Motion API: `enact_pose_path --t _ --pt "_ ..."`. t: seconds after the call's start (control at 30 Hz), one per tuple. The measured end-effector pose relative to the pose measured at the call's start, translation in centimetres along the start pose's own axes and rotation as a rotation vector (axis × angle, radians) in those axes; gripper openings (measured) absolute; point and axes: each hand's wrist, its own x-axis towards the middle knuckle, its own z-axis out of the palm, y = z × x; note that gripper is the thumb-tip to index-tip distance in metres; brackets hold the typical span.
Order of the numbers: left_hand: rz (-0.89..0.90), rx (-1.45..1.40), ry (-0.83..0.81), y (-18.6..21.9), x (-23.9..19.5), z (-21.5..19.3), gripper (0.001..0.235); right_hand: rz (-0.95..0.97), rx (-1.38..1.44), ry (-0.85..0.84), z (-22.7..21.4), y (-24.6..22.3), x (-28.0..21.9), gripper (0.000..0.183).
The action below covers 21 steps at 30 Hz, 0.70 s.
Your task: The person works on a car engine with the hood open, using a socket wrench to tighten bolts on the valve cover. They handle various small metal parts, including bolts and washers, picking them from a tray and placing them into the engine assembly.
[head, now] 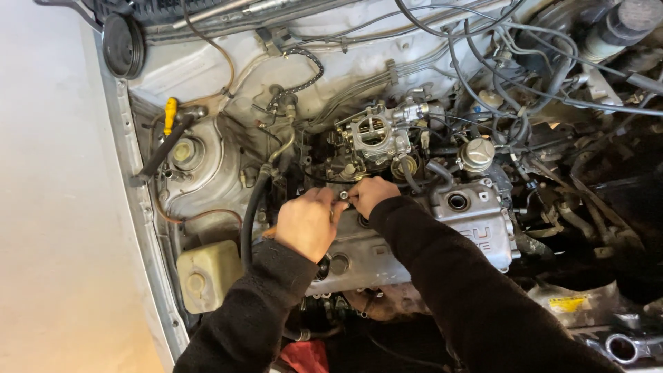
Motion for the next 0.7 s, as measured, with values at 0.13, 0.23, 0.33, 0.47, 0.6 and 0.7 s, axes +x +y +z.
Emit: enact_pose_path --t 0.13,0.23,0.33,0.47,0.6,0.7 --pt "-0.025 -0.102 -0.093 0.8 0.5 -0.8 0.036 0.024 -0.029 -0.001 -0.3 -0.2 -0.1 0.02" --pt "0.151 -0.138 0.139 0.9 0.5 0.2 0.026 0.013 0.011 -0.035 -0.8 -0.4 -0.2 0.023" --pt "0.154 -0.134 0.144 0.9 0.5 0.7 0.019 -0.015 -0.036 -0.053 -0.8 -0.3 -0.2 0.024" --pt "0.255 -0.103 0.072 -0.1 0.1 0.3 0.016 0.06 -0.005 -0.047 -0.8 -0.7 -0.2 0.019" --pt "0.321 -0.079 0.007 0.1 0.1 -1.3 0.03 0.064 0.071 -0.046 -1.4 -1.0 -0.6 0.021" --pt "0.288 -0.11 -0.063 1.0 0.2 -2.3 0.034 0.055 0.04 -0.06 -1.5 -1.0 -0.4 0.023"
